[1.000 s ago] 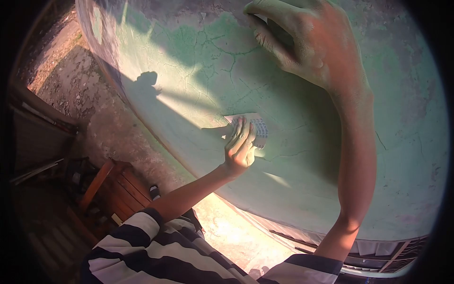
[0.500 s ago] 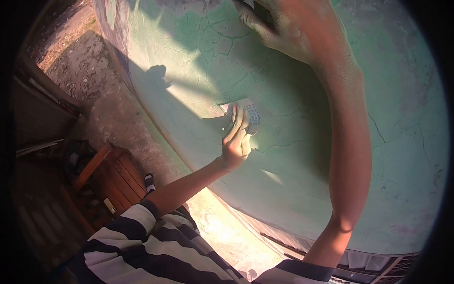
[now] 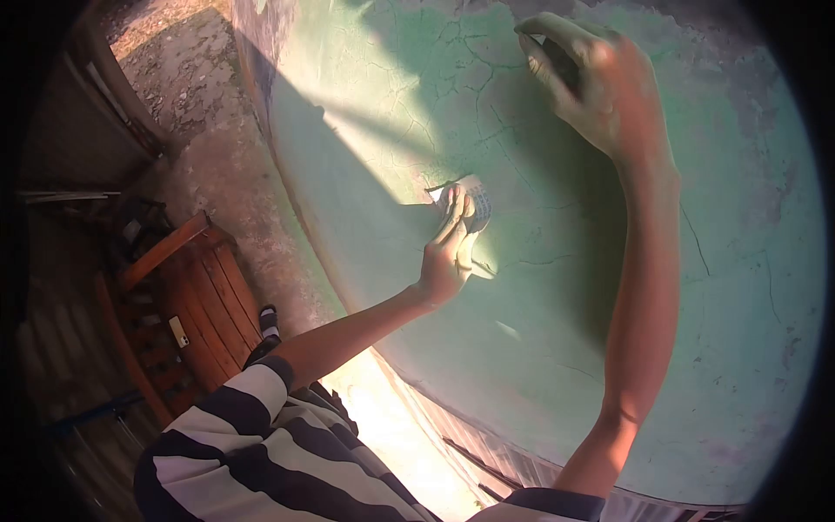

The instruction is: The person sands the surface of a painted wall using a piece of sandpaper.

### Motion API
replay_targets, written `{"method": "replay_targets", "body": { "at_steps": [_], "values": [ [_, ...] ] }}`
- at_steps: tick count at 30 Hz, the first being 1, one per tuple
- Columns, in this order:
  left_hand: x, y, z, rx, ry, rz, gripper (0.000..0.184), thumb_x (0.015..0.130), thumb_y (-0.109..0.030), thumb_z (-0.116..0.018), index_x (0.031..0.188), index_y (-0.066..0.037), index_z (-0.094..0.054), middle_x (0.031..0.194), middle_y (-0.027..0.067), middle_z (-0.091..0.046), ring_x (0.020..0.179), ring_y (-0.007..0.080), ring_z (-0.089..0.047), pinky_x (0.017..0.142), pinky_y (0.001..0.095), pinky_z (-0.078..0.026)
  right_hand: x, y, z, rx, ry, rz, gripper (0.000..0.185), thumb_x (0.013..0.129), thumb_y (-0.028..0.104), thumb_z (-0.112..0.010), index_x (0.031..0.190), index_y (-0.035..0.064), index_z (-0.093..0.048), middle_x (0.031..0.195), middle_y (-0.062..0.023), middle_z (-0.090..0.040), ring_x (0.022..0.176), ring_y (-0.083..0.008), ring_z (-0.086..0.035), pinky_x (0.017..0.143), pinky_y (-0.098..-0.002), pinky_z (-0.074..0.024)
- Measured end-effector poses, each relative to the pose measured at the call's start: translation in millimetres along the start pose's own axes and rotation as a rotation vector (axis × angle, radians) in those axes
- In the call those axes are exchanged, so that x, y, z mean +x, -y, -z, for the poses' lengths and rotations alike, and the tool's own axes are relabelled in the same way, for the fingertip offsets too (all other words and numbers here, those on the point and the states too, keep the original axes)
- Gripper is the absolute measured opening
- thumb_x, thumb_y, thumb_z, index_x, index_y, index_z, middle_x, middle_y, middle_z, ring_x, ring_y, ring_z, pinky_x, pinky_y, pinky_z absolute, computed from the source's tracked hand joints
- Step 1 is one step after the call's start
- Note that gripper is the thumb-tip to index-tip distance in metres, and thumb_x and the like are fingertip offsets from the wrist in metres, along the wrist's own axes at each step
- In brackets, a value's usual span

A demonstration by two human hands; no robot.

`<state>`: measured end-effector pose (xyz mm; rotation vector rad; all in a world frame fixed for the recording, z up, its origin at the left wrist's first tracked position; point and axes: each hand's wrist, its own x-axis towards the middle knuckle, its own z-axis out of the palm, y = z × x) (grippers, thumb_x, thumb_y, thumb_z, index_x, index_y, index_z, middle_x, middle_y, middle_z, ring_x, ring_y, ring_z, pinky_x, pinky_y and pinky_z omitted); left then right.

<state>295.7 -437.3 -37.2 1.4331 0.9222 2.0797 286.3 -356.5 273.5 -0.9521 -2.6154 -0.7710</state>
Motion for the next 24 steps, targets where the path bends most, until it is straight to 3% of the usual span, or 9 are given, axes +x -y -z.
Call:
{"method": "replay_targets", "body": {
  "at_steps": [3, 8, 11, 14, 17, 18, 20, 21, 24],
  "values": [
    [62.7, 24.0, 6.2, 0.004, -0.132, 0.173, 0.043, 0.099, -0.003, -0.05, 0.138, 0.015, -0.046, 0.147, 0.033, -0.043, 0.142, 0.0458, -0.036, 0.116, 0.047, -0.034, -34.6, 14.9, 3.4, -0.088, 0.111, 0.055, 0.018, 0.08, 0.01, -0.072, 0.098, 0.0086, -0.07, 0.085, -0.0066, -0.07, 0.077, -0.0239, -0.064, 0.074, -0.0359, -0.0474],
    [18.0, 23.4, -0.6, -0.004, -0.128, 0.139, 0.044, 0.096, 0.001, -0.048, 0.138, 0.014, -0.047, 0.148, 0.0323, -0.042, 0.142, 0.0475, -0.035, 0.117, 0.0468, -0.033, -45.6, 23.4, 5.6, -0.079, 0.185, 0.026, 0.019, 0.079, 0.01, -0.073, 0.098, 0.0084, -0.071, 0.08, -0.0066, -0.069, 0.074, -0.0235, -0.061, 0.073, -0.0355, -0.0456],
    [-31.9, 18.9, 1.4, 0.001, 0.061, 0.009, 0.048, 0.092, 0.003, -0.051, 0.138, 0.014, -0.048, 0.15, 0.0315, -0.04, 0.142, 0.0459, -0.036, 0.117, 0.049, -0.033, -38.8, 22.6, 1.1, 0.058, 0.084, -0.083, 0.017, 0.082, 0.012, -0.072, 0.099, 0.0078, -0.072, 0.08, -0.0076, -0.068, 0.074, -0.0249, -0.061, 0.073, -0.0358, -0.0465],
    [12.7, 30.4, 11.2, 0.053, -0.003, 0.025, 0.041, 0.094, 0.002, -0.051, 0.132, 0.018, -0.05, 0.146, 0.0347, -0.043, 0.142, 0.0457, -0.038, 0.114, 0.0457, -0.037, -44.1, 21.7, 5.2, 0.05, 0.125, -0.043, 0.018, 0.084, 0.014, -0.07, 0.101, 0.0068, -0.071, 0.084, -0.0082, -0.069, 0.075, -0.0262, -0.062, 0.074, -0.0361, -0.0474],
    [56.7, 48.6, 14.7, -0.064, -0.157, 0.385, 0.036, 0.1, -0.001, -0.046, 0.13, 0.016, -0.053, 0.141, 0.0362, -0.048, 0.136, 0.0438, -0.045, 0.107, 0.0401, -0.044, -47.0, 23.0, 4.8, 0.019, 0.133, -0.02, 0.018, 0.084, 0.014, -0.07, 0.101, 0.0071, -0.071, 0.085, -0.0079, -0.069, 0.076, -0.0266, -0.062, 0.075, -0.0363, -0.0477],
    [51.9, 51.0, 13.6, -0.06, -0.148, 0.379, 0.036, 0.1, -0.001, -0.046, 0.13, 0.016, -0.053, 0.141, 0.0362, -0.048, 0.136, 0.0438, -0.045, 0.107, 0.0401, -0.044, -46.6, 23.8, 4.5, -0.007, 0.135, -0.003, 0.018, 0.084, 0.013, -0.07, 0.101, 0.0074, -0.071, 0.086, -0.0077, -0.069, 0.077, -0.0269, -0.063, 0.075, -0.0366, -0.0478],
    [28.6, 53.0, 8.9, 0.107, -0.181, 0.114, 0.038, 0.101, -0.003, -0.045, 0.134, 0.015, -0.051, 0.144, 0.0355, -0.046, 0.138, 0.045, -0.042, 0.108, 0.0405, -0.043, -48.2, 22.8, 4.6, 0.012, 0.126, -0.009, 0.019, 0.083, 0.013, -0.07, 0.101, 0.0078, -0.071, 0.086, -0.0076, -0.069, 0.077, -0.0273, -0.063, 0.075, -0.0369, -0.048],
    [11.4, 42.5, 11.2, 0.069, -0.097, 0.172, 0.046, 0.097, 0.002, -0.046, 0.142, 0.013, -0.043, 0.149, 0.0329, -0.04, 0.141, 0.0457, -0.037, 0.115, 0.045, -0.036, -46.8, 21.2, 4.5, 0.032, 0.123, -0.004, 0.02, 0.083, 0.013, -0.07, 0.101, 0.0083, -0.071, 0.087, -0.0075, -0.069, 0.078, -0.0278, -0.063, 0.075, -0.0372, -0.0482],
    [-40.0, 35.3, 22.5, 0.104, 0.022, 0.092, 0.047, 0.096, 0.003, -0.047, 0.143, 0.012, -0.042, 0.15, 0.0325, -0.039, 0.142, 0.044, -0.036, 0.116, 0.0452, -0.035, -46.4, 22.3, 6.1, 0.083, 0.161, -0.055, 0.022, 0.081, 0.013, -0.07, 0.103, 0.0089, -0.071, 0.089, -0.0079, -0.07, 0.08, -0.0284, -0.063, 0.075, -0.0378, -0.0488]
  ]
}}
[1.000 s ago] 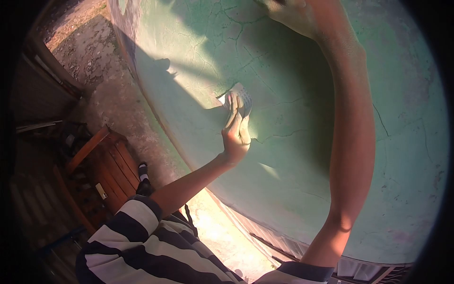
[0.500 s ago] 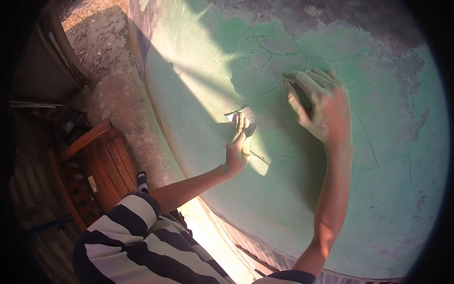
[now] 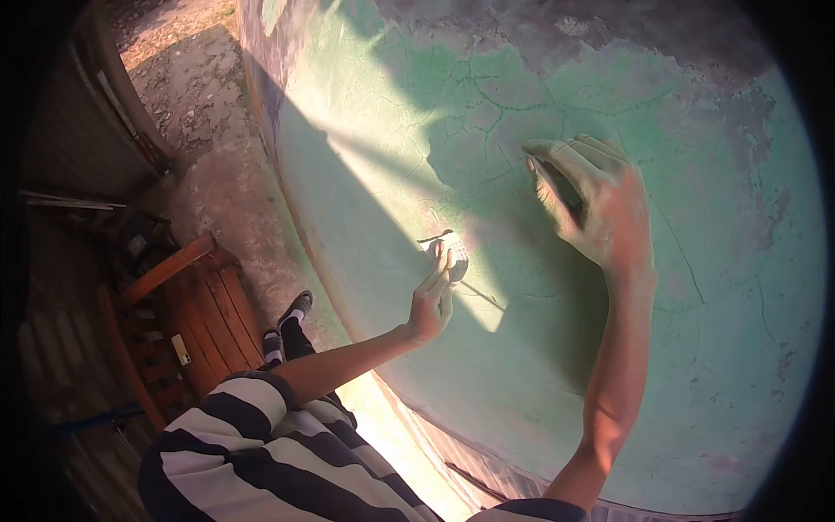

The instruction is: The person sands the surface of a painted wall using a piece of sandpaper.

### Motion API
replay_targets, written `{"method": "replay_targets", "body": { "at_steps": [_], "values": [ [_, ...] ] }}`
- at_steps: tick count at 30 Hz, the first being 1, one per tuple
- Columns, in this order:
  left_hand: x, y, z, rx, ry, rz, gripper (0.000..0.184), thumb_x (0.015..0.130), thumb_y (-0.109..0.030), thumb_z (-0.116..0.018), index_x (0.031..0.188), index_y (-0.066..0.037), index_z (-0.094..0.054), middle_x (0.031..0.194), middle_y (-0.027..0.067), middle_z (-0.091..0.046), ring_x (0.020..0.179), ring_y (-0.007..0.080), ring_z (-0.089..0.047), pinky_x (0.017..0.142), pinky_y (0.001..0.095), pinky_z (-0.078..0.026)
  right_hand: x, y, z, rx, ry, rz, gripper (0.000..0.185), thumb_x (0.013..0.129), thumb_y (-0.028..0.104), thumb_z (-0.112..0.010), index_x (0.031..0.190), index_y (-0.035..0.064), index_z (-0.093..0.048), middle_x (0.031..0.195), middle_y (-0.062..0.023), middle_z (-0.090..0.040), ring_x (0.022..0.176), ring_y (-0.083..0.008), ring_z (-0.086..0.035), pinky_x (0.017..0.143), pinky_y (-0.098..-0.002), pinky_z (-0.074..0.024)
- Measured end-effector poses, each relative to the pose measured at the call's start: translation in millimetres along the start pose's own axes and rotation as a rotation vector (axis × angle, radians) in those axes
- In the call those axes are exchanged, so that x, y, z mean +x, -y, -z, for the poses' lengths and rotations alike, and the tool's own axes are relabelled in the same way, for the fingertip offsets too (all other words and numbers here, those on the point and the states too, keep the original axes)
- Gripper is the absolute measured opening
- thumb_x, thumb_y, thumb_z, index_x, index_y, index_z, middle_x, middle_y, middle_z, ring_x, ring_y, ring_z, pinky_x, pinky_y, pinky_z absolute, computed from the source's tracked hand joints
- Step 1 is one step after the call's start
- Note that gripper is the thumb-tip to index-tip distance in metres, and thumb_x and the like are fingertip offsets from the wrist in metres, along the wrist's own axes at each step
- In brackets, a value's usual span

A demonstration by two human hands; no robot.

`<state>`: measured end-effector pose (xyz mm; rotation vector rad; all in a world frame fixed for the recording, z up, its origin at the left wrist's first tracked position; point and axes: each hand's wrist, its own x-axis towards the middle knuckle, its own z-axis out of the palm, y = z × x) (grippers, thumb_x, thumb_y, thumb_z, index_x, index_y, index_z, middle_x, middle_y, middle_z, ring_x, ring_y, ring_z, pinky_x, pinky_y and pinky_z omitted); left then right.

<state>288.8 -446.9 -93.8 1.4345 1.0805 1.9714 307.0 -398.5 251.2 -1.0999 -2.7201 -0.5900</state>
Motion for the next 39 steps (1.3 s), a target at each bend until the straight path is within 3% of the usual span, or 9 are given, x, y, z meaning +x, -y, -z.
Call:
{"method": "replay_targets", "body": {
  "at_steps": [3, 10, 16, 19, 21, 25, 32, 35, 39],
  "values": [
    [2.6, 4.6, 8.0, -0.08, 0.163, 0.019, 0.048, 0.096, 0.003, -0.048, 0.143, 0.012, -0.042, 0.15, 0.0329, -0.038, 0.143, 0.0433, -0.036, 0.117, 0.045, -0.034, 0.0, 0.3, -4.2, -0.078, 0.02, -0.029, 0.023, 0.081, 0.014, -0.07, 0.104, 0.0098, -0.071, 0.09, -0.0082, -0.07, 0.081, -0.0288, -0.063, 0.074, -0.0386, -0.0495],
    [57.3, 7.9, -11.7, -0.067, -0.115, 0.125, 0.038, 0.098, 0.001, -0.047, 0.133, 0.016, -0.048, 0.149, 0.0323, -0.041, 0.14, 0.0456, -0.038, 0.11, 0.0406, -0.042, -1.8, -1.6, -5.3, -0.087, 0.001, -0.018, 0.026, 0.08, 0.015, -0.071, 0.106, 0.0109, -0.071, 0.09, -0.0086, -0.069, 0.081, -0.0299, -0.063, 0.072, -0.0394, -0.0501],
    [-8.1, -6.7, 9.0, -0.088, 0.226, -0.041, 0.048, 0.093, 0.005, -0.051, 0.14, 0.012, -0.046, 0.149, 0.0313, -0.041, 0.14, 0.0451, -0.039, 0.115, 0.0457, -0.036, 3.5, 0.6, -4.8, -0.077, 0.015, -0.007, 0.026, 0.079, 0.014, -0.073, 0.105, 0.0104, -0.071, 0.091, -0.0081, -0.07, 0.08, -0.0301, -0.064, 0.07, -0.0391, -0.0505],
    [28.4, 7.1, 4.9, -0.047, 0.162, -0.167, 0.046, 0.094, 0.004, -0.05, 0.139, 0.011, -0.048, 0.148, 0.0306, -0.042, 0.139, 0.0467, -0.039, 0.114, 0.0461, -0.038, 4.2, -1.2, -7.3, -0.092, 0.012, -0.034, 0.025, 0.078, 0.014, -0.074, 0.103, 0.0101, -0.072, 0.091, -0.0075, -0.07, 0.08, -0.0293, -0.064, 0.069, -0.0386, -0.051],
    [61.6, 0.0, -0.4, -0.104, -0.008, 0.027, 0.028, 0.096, 0.003, -0.047, 0.12, 0.014, -0.056, 0.147, 0.0306, -0.044, 0.14, 0.048, -0.036, 0.112, 0.0448, -0.04, 3.6, -2.6, -11.0, -0.133, -0.012, -0.075, 0.025, 0.077, 0.013, -0.074, 0.102, 0.0099, -0.072, 0.09, -0.0067, -0.071, 0.079, -0.0281, -0.065, 0.067, -0.0381, -0.0515],
    [67.5, 6.9, -6.4, -0.144, 0.028, 0.12, 0.035, 0.097, 0.002, -0.045, 0.129, 0.015, -0.053, 0.147, 0.032, -0.045, 0.141, 0.0472, -0.036, 0.113, 0.0443, -0.039, 5.2, -1.4, -10.1, -0.147, -0.031, 0.012, 0.026, 0.076, 0.012, -0.075, 0.101, 0.01, -0.072, 0.091, -0.0067, -0.071, 0.079, -0.0281, -0.065, 0.067, -0.0382, -0.0521],
    [27.7, 6.7, -4.5, -0.103, 0.06, -0.096, 0.043, 0.096, 0.003, -0.044, 0.137, 0.016, -0.047, 0.147, 0.034, -0.043, 0.142, 0.0476, -0.036, 0.116, 0.0484, -0.034, 7.2, -0.5, -10.6, -0.159, -0.034, -0.003, 0.025, 0.075, 0.013, -0.075, 0.1, 0.0102, -0.071, 0.089, -0.0057, -0.07, 0.077, -0.0282, -0.065, 0.065, -0.0382, -0.0518],
    [84.4, 13.8, -8.3, -0.148, -0.082, 0.178, 0.037, 0.099, 0.0, -0.047, 0.134, 0.012, -0.053, 0.145, 0.0305, -0.048, 0.139, 0.0445, -0.042, 0.107, 0.0399, -0.043, 6.5, 0.3, -10.7, -0.155, -0.033, -0.005, 0.024, 0.075, 0.013, -0.075, 0.099, 0.0102, -0.071, 0.087, -0.006, -0.07, 0.076, -0.0285, -0.064, 0.064, -0.0384, -0.0512],
    [115.4, 18.1, -6.2, -0.051, -0.252, 0.094, 0.037, 0.1, -0.002, -0.047, 0.135, 0.009, -0.054, 0.145, 0.0279, -0.049, 0.139, 0.0423, -0.042, 0.109, 0.0411, -0.042, 6.2, -3.0, -15.0, -0.148, -0.065, -0.011, 0.024, 0.075, 0.014, -0.075, 0.098, 0.0097, -0.071, 0.084, -0.0069, -0.068, 0.071, -0.0289, -0.063, 0.061, -0.0384, -0.0501]
  ]
}}
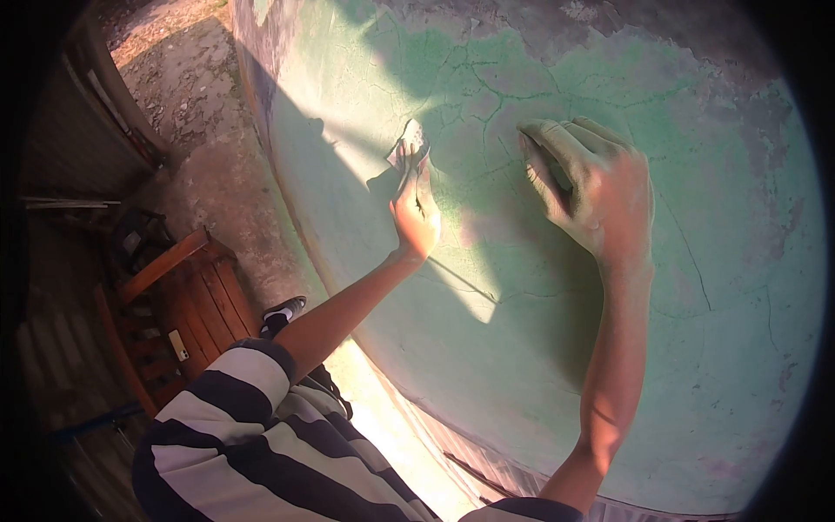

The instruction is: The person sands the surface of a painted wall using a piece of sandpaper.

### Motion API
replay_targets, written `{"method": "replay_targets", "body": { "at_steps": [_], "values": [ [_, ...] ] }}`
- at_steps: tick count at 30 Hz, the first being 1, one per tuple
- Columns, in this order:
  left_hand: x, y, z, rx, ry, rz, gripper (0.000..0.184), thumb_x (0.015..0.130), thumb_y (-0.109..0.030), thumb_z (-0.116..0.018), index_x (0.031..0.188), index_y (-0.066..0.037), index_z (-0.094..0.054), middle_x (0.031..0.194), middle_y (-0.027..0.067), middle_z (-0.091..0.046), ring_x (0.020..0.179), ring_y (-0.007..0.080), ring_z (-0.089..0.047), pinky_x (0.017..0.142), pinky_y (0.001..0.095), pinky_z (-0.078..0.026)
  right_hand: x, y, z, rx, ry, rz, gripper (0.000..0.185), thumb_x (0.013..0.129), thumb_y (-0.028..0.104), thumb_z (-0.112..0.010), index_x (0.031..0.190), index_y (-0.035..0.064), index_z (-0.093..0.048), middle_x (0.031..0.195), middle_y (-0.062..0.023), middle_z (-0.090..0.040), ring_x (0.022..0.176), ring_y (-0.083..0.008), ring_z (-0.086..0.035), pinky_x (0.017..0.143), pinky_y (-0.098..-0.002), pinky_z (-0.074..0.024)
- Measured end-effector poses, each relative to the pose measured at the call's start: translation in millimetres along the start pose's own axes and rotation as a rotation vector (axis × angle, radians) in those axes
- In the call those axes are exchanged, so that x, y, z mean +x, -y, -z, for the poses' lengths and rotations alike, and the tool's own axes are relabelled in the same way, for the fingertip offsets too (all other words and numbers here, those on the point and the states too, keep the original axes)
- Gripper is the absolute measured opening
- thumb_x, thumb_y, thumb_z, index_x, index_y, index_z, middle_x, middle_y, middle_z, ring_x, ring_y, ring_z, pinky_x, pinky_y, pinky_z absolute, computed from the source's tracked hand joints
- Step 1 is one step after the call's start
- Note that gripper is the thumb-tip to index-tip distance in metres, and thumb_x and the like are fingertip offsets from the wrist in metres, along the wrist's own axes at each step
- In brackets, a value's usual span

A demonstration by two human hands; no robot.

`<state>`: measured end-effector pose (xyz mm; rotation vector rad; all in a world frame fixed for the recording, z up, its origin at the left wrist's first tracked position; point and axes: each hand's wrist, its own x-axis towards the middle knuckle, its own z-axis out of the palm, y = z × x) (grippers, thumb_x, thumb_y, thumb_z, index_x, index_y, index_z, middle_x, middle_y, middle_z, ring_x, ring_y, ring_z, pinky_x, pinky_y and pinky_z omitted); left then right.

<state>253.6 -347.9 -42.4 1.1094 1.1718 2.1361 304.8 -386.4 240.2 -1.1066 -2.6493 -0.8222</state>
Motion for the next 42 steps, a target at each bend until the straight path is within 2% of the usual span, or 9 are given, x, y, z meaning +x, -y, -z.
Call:
{"method": "replay_targets", "body": {
  "at_steps": [7, 12, 13, 20, 23, 26, 30, 37, 42],
  "values": [
    [-82.5, -9.5, 24.4, -0.035, 0.316, -0.203, 0.047, 0.093, 0.003, -0.05, 0.139, 0.011, -0.048, 0.148, 0.03, -0.045, 0.141, 0.0433, -0.039, 0.117, 0.0475, -0.035, 3.6, 1.1, -1.6, 0.004, 0.026, 0.001, 0.023, 0.076, 0.014, -0.076, 0.098, 0.0106, -0.071, 0.083, -0.0077, -0.068, 0.069, -0.0291, -0.062, 0.059, -0.0384, -0.0493],
    [0.7, -11.7, 6.8, -0.016, 0.076, -0.087, 0.041, 0.097, 0.002, -0.047, 0.136, 0.015, -0.049, 0.147, 0.0333, -0.043, 0.142, 0.0428, -0.037, 0.113, 0.0418, -0.038, 3.1, 1.3, -1.9, -0.018, 0.013, 0.003, 0.022, 0.076, 0.013, -0.076, 0.098, 0.0107, -0.071, 0.08, -0.0079, -0.067, 0.067, -0.0292, -0.062, 0.058, -0.0392, -0.0487],
    [3.4, -11.7, 2.8, -0.039, 0.039, -0.081, 0.047, 0.095, 0.002, -0.05, 0.14, 0.014, -0.045, 0.148, 0.0315, -0.043, 0.142, 0.0442, -0.038, 0.117, 0.0473, -0.033, 2.9, 1.4, -1.4, -0.021, 0.016, -0.005, 0.022, 0.076, 0.013, -0.076, 0.098, 0.0107, -0.071, 0.08, -0.0079, -0.067, 0.067, -0.0292, -0.062, 0.058, -0.0392, -0.0487],
    [-86.3, -14.8, 23.2, -0.036, 0.386, -0.193, 0.044, 0.091, 0.003, -0.05, 0.134, 0.012, -0.054, 0.149, 0.028, -0.045, 0.141, 0.0432, -0.04, 0.116, 0.0483, -0.036, 6.9, 6.8, -3.4, -0.005, 0.004, 0.0, 0.017, 0.08, 0.01, -0.074, 0.097, 0.0079, -0.072, 0.077, -0.0081, -0.065, 0.065, -0.0266, -0.06, 0.058, -0.0368, -0.0472],
    [-40.6, -11.3, 13.7, -0.057, 0.25, -0.255, 0.043, 0.094, 0.002, -0.05, 0.136, 0.012, -0.052, 0.148, 0.029, -0.045, 0.141, 0.0433, -0.04, 0.115, 0.0474, -0.036, 10.2, 7.6, -3.6, 0.032, -0.032, 0.042, 0.014, 0.082, 0.007, -0.073, 0.096, 0.0055, -0.072, 0.073, -0.0094, -0.062, 0.06, -0.025, -0.056, 0.056, -0.0356, -0.0443],
    [-1.3, -13.5, -0.5, -0.083, 0.1, -0.036, 0.041, 0.097, 0.001, -0.05, 0.134, 0.016, -0.05, 0.148, 0.0315, -0.044, 0.141, 0.0459, -0.038, 0.117, 0.0473, -0.033, 8.0, 6.6, -4.6, 0.036, -0.04, 0.031, 0.014, 0.082, 0.007, -0.073, 0.096, 0.0058, -0.072, 0.072, -0.0093, -0.062, 0.06, -0.0252, -0.056, 0.056, -0.0357, -0.0442],
    [-33.1, -19.3, 0.8, -0.071, 0.083, -0.073, 0.042, 0.096, 0.0, -0.049, 0.136, 0.014, -0.05, 0.148, 0.0306, -0.044, 0.142, 0.0444, -0.038, 0.118, 0.0467, -0.032, 9.3, 6.5, -3.5, 0.043, -0.032, 0.028, 0.015, 0.081, 0.007, -0.073, 0.096, 0.0057, -0.072, 0.072, -0.0095, -0.061, 0.06, -0.0254, -0.056, 0.056, -0.0358, -0.0441],
    [-79.7, -14.5, 17.9, -0.043, 0.333, -0.162, 0.048, 0.094, -0.003, -0.048, 0.14, 0.008, -0.05, 0.15, 0.0258, -0.044, 0.142, 0.0417, -0.039, 0.116, 0.0458, -0.036, 7.8, 5.9, -2.3, -0.011, 0.032, -0.011, 0.02, 0.077, 0.015, -0.075, 0.096, 0.0107, -0.071, 0.082, -0.0055, -0.068, 0.071, -0.0262, -0.064, 0.059, -0.0379, -0.0504],
    [-70.5, -10.9, 21.7, -0.027, 0.383, -0.195, 0.047, 0.093, -0.002, -0.05, 0.139, 0.009, -0.051, 0.15, 0.0269, -0.044, 0.142, 0.0424, -0.039, 0.116, 0.0463, -0.036, 8.8, 7.7, -3.3, 0.02, -0.023, 0.03, 0.015, 0.081, 0.005, -0.073, 0.096, 0.0065, -0.072, 0.072, -0.0086, -0.062, 0.06, -0.0244, -0.056, 0.055, -0.035, -0.0441]
  ]
}}
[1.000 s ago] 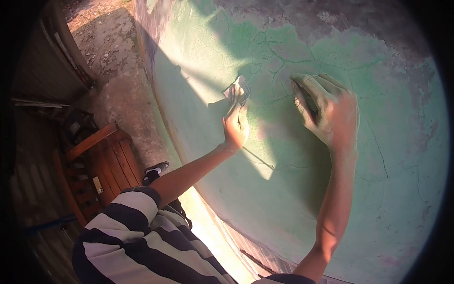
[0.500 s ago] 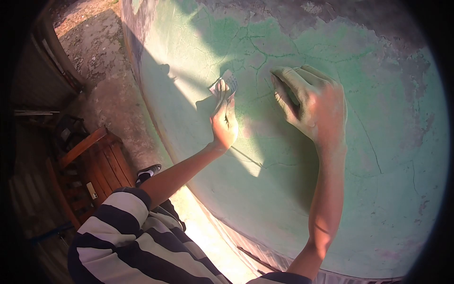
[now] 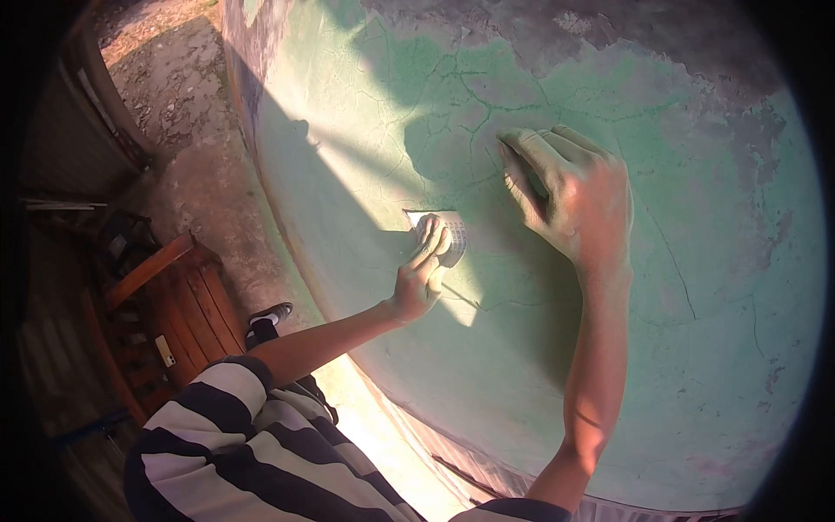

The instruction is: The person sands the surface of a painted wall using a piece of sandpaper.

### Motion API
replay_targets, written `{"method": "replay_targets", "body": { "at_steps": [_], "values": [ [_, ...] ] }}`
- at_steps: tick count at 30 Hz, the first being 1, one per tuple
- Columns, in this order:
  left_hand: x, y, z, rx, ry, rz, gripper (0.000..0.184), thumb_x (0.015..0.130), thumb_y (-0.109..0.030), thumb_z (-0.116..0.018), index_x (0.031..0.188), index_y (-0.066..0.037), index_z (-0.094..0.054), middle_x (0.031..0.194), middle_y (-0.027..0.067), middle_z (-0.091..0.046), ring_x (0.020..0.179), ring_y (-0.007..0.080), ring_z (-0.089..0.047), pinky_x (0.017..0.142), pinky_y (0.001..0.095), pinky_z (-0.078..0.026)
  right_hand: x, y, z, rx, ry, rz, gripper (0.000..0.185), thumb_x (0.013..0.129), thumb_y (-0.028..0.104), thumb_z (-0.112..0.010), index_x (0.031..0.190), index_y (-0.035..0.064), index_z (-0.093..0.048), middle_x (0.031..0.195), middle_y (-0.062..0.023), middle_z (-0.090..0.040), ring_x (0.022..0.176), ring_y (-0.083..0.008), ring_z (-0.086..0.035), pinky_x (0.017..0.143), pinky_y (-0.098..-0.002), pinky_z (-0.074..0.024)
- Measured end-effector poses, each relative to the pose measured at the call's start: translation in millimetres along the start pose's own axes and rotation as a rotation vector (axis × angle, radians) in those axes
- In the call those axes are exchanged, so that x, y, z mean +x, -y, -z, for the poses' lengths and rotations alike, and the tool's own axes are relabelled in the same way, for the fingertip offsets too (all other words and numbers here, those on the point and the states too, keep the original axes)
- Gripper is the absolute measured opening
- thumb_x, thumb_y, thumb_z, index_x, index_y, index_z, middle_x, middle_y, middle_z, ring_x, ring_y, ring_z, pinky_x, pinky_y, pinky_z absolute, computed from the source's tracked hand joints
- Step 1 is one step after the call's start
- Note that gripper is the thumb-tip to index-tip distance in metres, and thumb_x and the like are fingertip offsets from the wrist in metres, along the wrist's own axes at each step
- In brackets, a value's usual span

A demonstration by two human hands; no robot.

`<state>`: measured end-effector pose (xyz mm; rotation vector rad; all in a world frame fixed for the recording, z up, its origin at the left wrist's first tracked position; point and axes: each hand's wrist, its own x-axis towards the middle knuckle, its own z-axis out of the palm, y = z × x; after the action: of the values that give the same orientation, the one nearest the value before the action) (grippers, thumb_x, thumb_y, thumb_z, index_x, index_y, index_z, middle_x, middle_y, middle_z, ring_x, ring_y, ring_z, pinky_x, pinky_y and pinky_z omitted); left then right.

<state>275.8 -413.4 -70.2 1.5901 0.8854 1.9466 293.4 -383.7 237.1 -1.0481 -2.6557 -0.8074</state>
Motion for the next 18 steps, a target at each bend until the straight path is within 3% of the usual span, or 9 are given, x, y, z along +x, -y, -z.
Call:
{"method": "replay_targets", "body": {
  "at_steps": [4, 5, 8, 12, 16, 18],
  "values": [
    [47.9, 11.9, 1.1, 0.053, -0.231, -0.081, 0.045, 0.091, 0.002, -0.056, 0.134, 0.013, -0.053, 0.146, 0.0313, -0.046, 0.141, 0.0459, -0.039, 0.117, 0.0487, -0.034, -1.0, -1.1, -0.8, -0.01, -0.003, 0.008, 0.014, 0.082, 0.006, -0.073, 0.096, 0.0068, -0.072, 0.072, -0.0088, -0.062, 0.06, -0.0245, -0.057, 0.056, -0.0352, -0.045],
    [61.7, 13.4, 1.1, 0.013, -0.258, -0.052, 0.041, 0.094, 0.006, -0.049, 0.134, 0.016, -0.05, 0.149, 0.0333, -0.04, 0.143, 0.0467, -0.033, 0.118, 0.0492, -0.03, -1.2, -1.8, -0.7, -0.009, 0.004, 0.005, 0.015, 0.082, 0.007, -0.073, 0.097, 0.007, -0.072, 0.073, -0.009, -0.063, 0.061, -0.025, -0.058, 0.056, -0.0354, -0.0454],
    [88.0, 1.4, 3.4, -0.008, -0.37, 0.043, 0.036, 0.098, 0.0, -0.051, 0.129, 0.016, -0.052, 0.146, 0.034, -0.043, 0.14, 0.0474, -0.039, 0.117, 0.0495, -0.033, -1.3, -2.2, -0.6, -0.007, 0.013, 0.0, 0.016, 0.082, 0.009, -0.072, 0.097, 0.0074, -0.072, 0.075, -0.0091, -0.064, 0.063, -0.026, -0.059, 0.057, -0.0359, -0.0459],
    [54.4, 4.8, -4.6, 0.007, -0.31, 0.009, 0.042, 0.096, 0.002, -0.048, 0.137, 0.014, -0.049, 0.151, 0.0317, -0.039, 0.144, 0.0454, -0.031, 0.118, 0.0478, -0.031, -0.8, -2.9, -0.2, -0.017, 0.009, 0.009, 0.018, 0.081, 0.011, -0.072, 0.098, 0.0078, -0.072, 0.076, -0.009, -0.064, 0.064, -0.0272, -0.06, 0.058, -0.0365, -0.0463],
    [3.1, -17.5, -8.4, 0.018, -0.044, -0.052, 0.046, 0.088, 0.003, -0.05, 0.133, 0.012, -0.056, 0.146, 0.028, -0.048, 0.139, 0.0449, -0.043, 0.114, 0.0496, -0.038, -1.7, -3.2, 0.1, -0.048, 0.025, 0.0, 0.018, 0.079, 0.016, -0.075, 0.095, 0.0109, -0.07, 0.082, -0.0039, -0.069, 0.073, -0.0255, -0.064, 0.06, -0.0373, -0.0498],
    [11.3, -4.4, -7.5, 0.049, -0.051, -0.125, 0.047, 0.087, 0.003, -0.053, 0.133, 0.012, -0.055, 0.145, 0.0283, -0.049, 0.138, 0.0449, -0.044, 0.114, 0.0497, -0.037, -1.6, -3.9, 1.5, -0.047, 0.075, -0.02, 0.018, 0.079, 0.017, -0.074, 0.095, 0.0106, -0.069, 0.084, -0.0044, -0.069, 0.075, -0.0263, -0.064, 0.062, -0.0379, -0.0503]
  ]
}}
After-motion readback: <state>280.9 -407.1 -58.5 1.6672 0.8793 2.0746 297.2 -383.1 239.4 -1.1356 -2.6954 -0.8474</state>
